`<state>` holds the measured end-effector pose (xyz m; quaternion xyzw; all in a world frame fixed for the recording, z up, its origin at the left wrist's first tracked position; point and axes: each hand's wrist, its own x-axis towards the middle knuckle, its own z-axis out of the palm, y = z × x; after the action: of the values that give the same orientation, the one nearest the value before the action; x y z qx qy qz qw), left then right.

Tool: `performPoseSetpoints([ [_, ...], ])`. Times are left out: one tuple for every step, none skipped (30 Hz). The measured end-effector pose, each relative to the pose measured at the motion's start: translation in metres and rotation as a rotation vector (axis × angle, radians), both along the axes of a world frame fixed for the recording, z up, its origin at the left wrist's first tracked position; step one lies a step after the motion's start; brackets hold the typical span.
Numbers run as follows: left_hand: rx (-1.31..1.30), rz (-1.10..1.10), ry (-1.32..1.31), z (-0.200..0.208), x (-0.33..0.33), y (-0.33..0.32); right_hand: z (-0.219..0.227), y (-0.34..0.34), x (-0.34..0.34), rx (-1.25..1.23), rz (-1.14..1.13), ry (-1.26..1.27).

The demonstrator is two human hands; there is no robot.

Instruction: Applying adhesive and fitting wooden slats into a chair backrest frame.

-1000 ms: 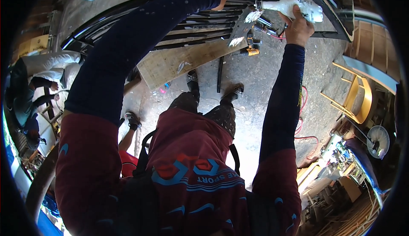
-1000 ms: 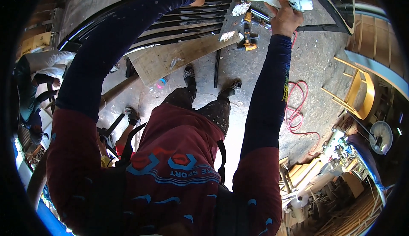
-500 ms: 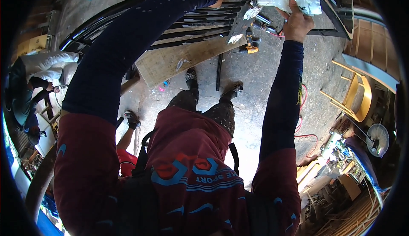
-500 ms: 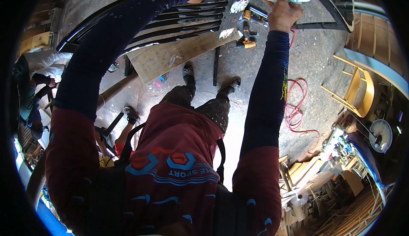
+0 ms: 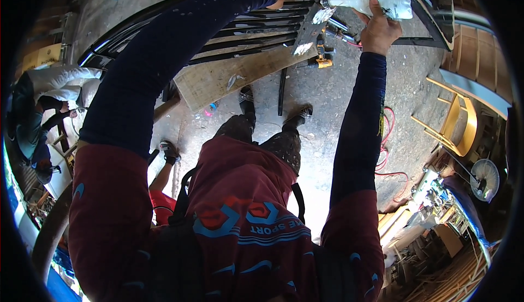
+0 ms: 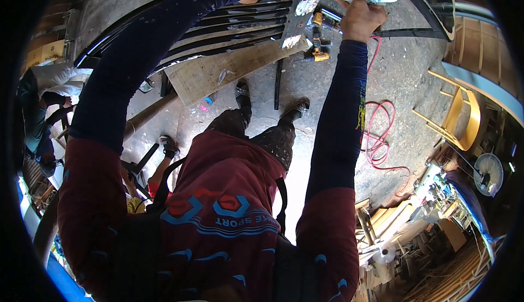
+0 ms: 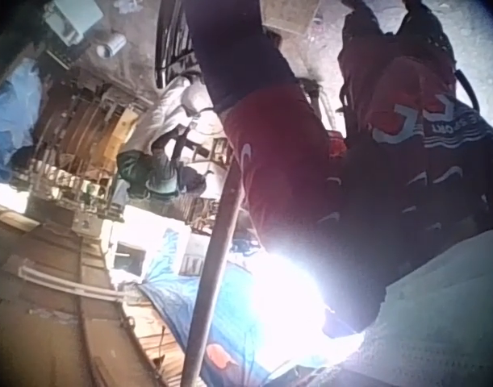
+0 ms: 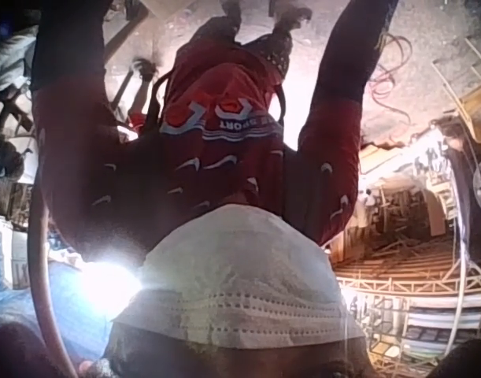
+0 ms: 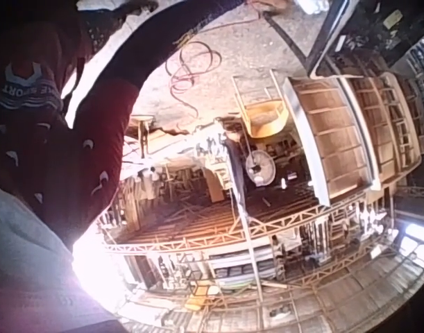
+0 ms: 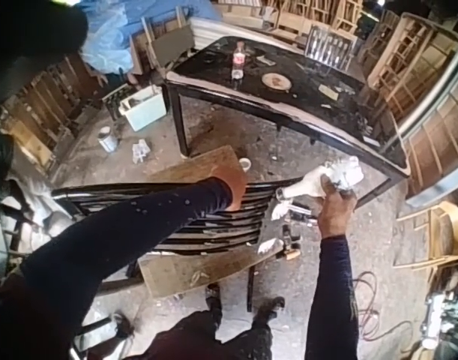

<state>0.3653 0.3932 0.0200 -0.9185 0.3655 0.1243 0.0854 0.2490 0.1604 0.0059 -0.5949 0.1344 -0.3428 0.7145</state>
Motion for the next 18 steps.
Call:
performPoseSetpoints([
  [0.009, -0.006, 0.028, 0.002, 0.000, 0.000, 0.000, 0.001, -0.001, -0.017, -0.023, 0.010],
  [0.019, -0.012, 0.056, 0.004, -0.001, 0.000, 0.000, 0.002, -0.002, -0.034, -0.047, 0.019],
  [0.019, -0.010, 0.055, 0.005, -0.001, 0.000, 0.000, 0.003, -0.003, -0.034, -0.045, 0.019],
  [0.022, -0.003, 0.058, 0.005, -0.002, -0.001, 0.001, 0.003, -0.004, -0.017, -0.053, 0.011],
  [0.025, 0.004, 0.061, 0.006, -0.003, -0.001, 0.002, 0.004, -0.005, -0.001, -0.061, 0.004],
  [0.026, 0.005, 0.061, 0.004, -0.004, 0.002, 0.003, 0.004, -0.006, 0.000, -0.060, 0.004],
  [-0.052, -0.032, -0.002, 0.001, -0.006, 0.008, 0.005, 0.005, -0.006, -0.006, -0.062, 0.014],
  [-0.131, -0.067, -0.065, -0.002, -0.009, 0.011, 0.006, 0.006, -0.006, -0.012, -0.064, 0.024],
  [-0.126, -0.056, -0.069, -0.019, -0.002, 0.014, 0.007, 0.011, -0.002, -0.008, -0.052, 0.020],
  [-0.079, -0.051, -0.051, -0.048, 0.016, 0.019, 0.007, 0.020, 0.005, 0.012, -0.019, -0.006],
  [-0.036, -0.057, -0.026, -0.066, 0.026, 0.021, 0.005, 0.024, 0.009, 0.028, 0.002, -0.027],
  [-0.049, -0.085, -0.016, -0.051, 0.018, 0.006, 0.001, 0.011, 0.001, 0.016, -0.026, -0.018],
  [-0.017, -0.044, 0.064, -0.011, 0.003, -0.006, -0.001, -0.004, -0.008, 0.000, -0.070, -0.005],
  [0.025, 0.020, 0.133, 0.018, -0.005, -0.005, -0.001, -0.009, -0.009, -0.005, -0.090, -0.003],
  [0.026, 0.026, 0.126, 0.018, -0.008, 0.004, -0.001, -0.008, -0.006, -0.004, -0.084, -0.011],
  [-0.096, -0.013, 0.020, 0.010, -0.014, 0.016, -0.002, -0.010, -0.004, -0.013, -0.094, -0.019],
  [-0.217, -0.055, -0.085, 0.005, -0.015, 0.021, -0.003, -0.012, -0.003, -0.023, -0.106, -0.026],
  [-0.216, -0.057, -0.086, 0.007, -0.013, 0.019, -0.004, -0.011, -0.002, -0.022, -0.108, -0.028],
])
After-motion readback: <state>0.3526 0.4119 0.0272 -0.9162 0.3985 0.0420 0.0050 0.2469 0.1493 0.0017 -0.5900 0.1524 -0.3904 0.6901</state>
